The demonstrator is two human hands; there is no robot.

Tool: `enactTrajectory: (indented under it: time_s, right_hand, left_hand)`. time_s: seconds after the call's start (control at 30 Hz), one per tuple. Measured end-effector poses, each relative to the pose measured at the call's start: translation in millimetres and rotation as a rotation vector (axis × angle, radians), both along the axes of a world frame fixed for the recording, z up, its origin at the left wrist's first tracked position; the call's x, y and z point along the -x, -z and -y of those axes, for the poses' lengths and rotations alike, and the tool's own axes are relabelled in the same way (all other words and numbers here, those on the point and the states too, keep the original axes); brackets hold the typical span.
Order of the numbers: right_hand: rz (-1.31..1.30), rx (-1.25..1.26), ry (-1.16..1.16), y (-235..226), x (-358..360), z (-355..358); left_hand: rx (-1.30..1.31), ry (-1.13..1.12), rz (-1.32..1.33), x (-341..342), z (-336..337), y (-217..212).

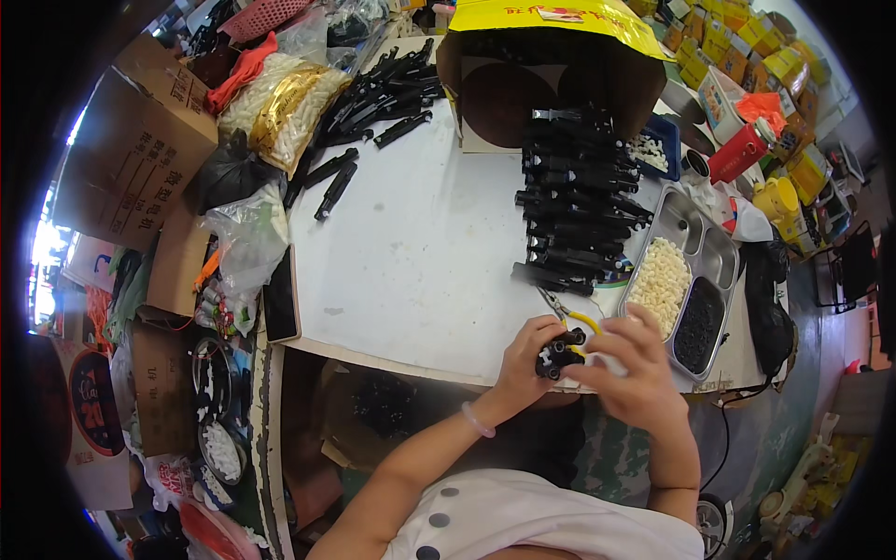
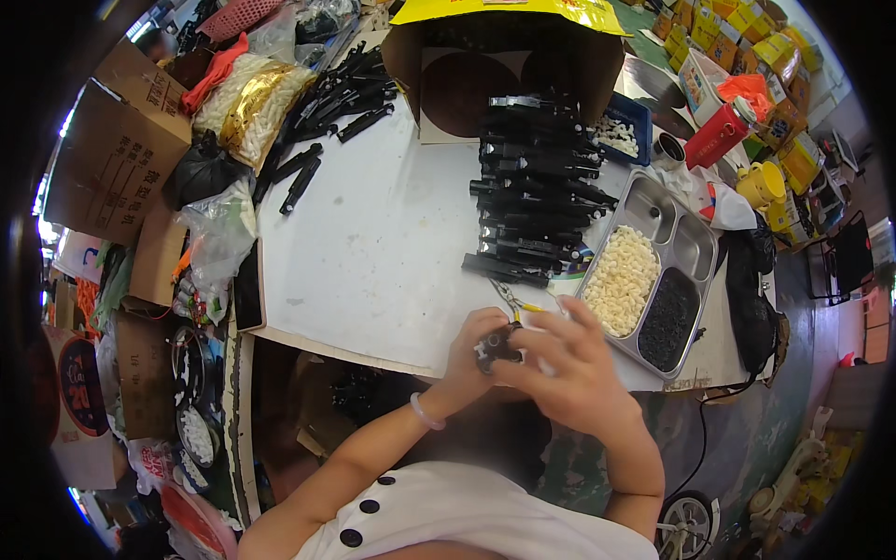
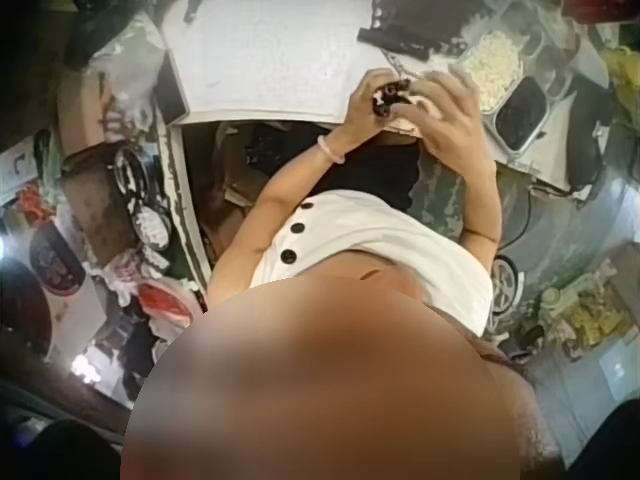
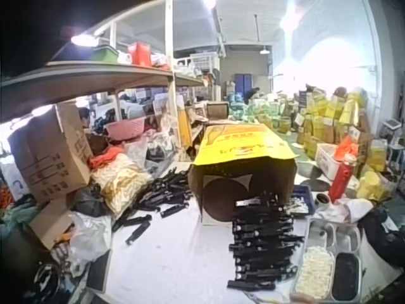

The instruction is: Assembling small plastic components by hand using pliers at a factory workbench.

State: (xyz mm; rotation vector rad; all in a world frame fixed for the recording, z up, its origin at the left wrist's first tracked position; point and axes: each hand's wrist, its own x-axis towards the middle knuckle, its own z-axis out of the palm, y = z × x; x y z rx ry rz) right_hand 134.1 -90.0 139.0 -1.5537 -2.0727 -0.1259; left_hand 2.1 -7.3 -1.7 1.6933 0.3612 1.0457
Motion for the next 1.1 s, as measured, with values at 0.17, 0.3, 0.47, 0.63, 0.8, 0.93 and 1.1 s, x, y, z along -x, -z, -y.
enactTrajectory:
  time_s: [0.17,0.3,0.47,0.63,0.8,0.93,1.1]
  right_hand:
    - [-0.158,-0.249,0.609,-5.3,-49.0,18.3]
    - [0.081,-0.005,0.726,31.3,-91.2,29.2]
    - [0.092,0.131,0.627,50.2,-91.9,38.1]
    - [0.122,0.139,0.609,53.7,-92.2,32.0]
    - [0.200,0.212,0.609,63.4,-92.5,24.8]
    - [0.176,0.160,0.570,60.5,-90.6,19.6]
    - [-0.497,0.105,0.635,35.8,-71.2,27.6]
  left_hand:
    - [-0.058,0.025,-0.028,0.5,-1.3,1.9]
    - [-0.077,-0.017,-0.064,3.1,-1.0,2.8]
    - [-0.064,-0.022,-0.078,-0.2,-0.4,5.6]
    - [-0.078,-0.026,-0.072,-2.2,0.5,2.3]
    - [-0.088,-0.037,-0.080,-2.9,1.4,1.8]
    - [-0.081,-0.035,-0.094,0.5,0.4,0.9]
    - [-0.109,-0.047,-0.080,-1.0,1.0,0.8]
